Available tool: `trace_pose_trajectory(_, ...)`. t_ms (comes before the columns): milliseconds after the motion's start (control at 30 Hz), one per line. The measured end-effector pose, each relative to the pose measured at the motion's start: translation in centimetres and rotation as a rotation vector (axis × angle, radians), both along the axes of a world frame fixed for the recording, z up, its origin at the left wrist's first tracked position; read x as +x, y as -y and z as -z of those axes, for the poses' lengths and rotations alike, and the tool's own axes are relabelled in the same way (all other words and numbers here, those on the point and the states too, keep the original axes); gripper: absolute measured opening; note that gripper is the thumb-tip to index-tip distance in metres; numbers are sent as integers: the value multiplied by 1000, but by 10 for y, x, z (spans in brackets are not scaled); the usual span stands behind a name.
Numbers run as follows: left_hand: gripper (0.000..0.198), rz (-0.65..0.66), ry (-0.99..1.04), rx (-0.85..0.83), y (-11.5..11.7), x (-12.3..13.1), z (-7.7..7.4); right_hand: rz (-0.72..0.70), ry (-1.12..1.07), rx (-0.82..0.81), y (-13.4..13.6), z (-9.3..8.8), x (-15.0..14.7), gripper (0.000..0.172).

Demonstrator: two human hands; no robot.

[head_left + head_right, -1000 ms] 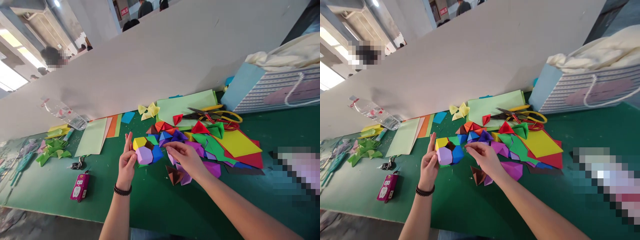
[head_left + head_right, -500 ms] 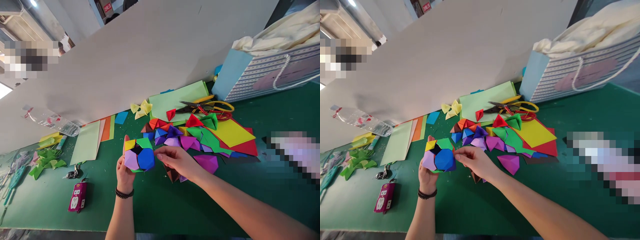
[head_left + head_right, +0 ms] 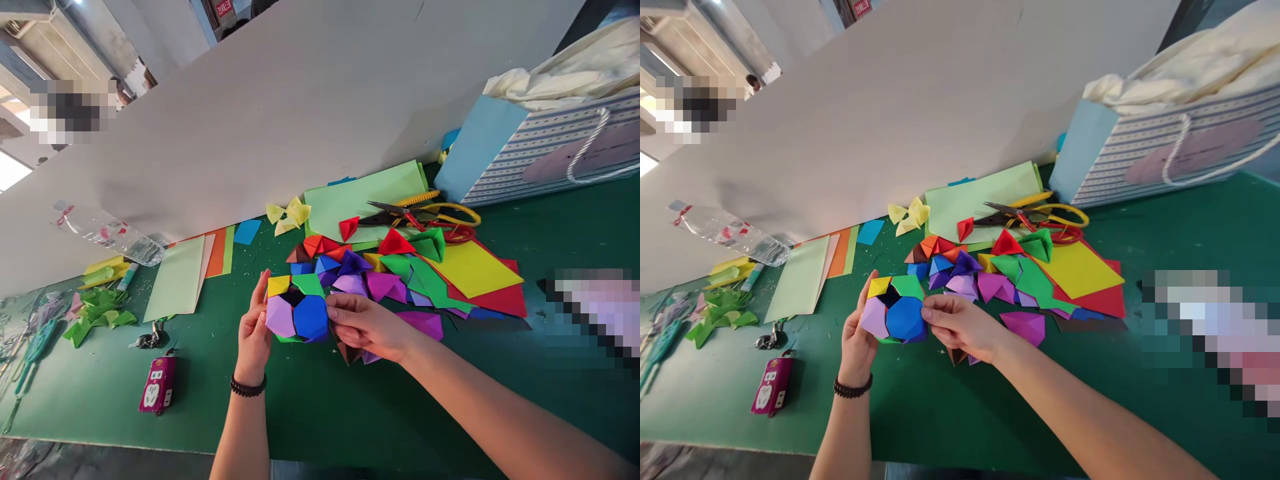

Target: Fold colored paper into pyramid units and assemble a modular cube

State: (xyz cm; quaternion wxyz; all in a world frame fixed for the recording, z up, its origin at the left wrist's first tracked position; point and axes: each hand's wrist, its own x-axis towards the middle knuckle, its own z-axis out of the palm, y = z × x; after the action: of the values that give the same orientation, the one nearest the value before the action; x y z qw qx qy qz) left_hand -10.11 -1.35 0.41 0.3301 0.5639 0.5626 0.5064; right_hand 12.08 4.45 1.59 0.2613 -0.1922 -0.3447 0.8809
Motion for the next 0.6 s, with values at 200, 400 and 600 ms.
trace_pose_trajectory(200, 36, 0, 38, 53, 3, -5, -17, -21, 27, -18, -5, 7, 4, 38)
trace_pose_trajectory(400, 42, 171, 220, -254, 15, -11, -25, -118, 84, 77, -11, 15, 12, 40)
trace_pose_trajectory(600, 47, 362, 505, -543, 20, -9, -25, -133, 140, 74, -11, 21, 12, 41)
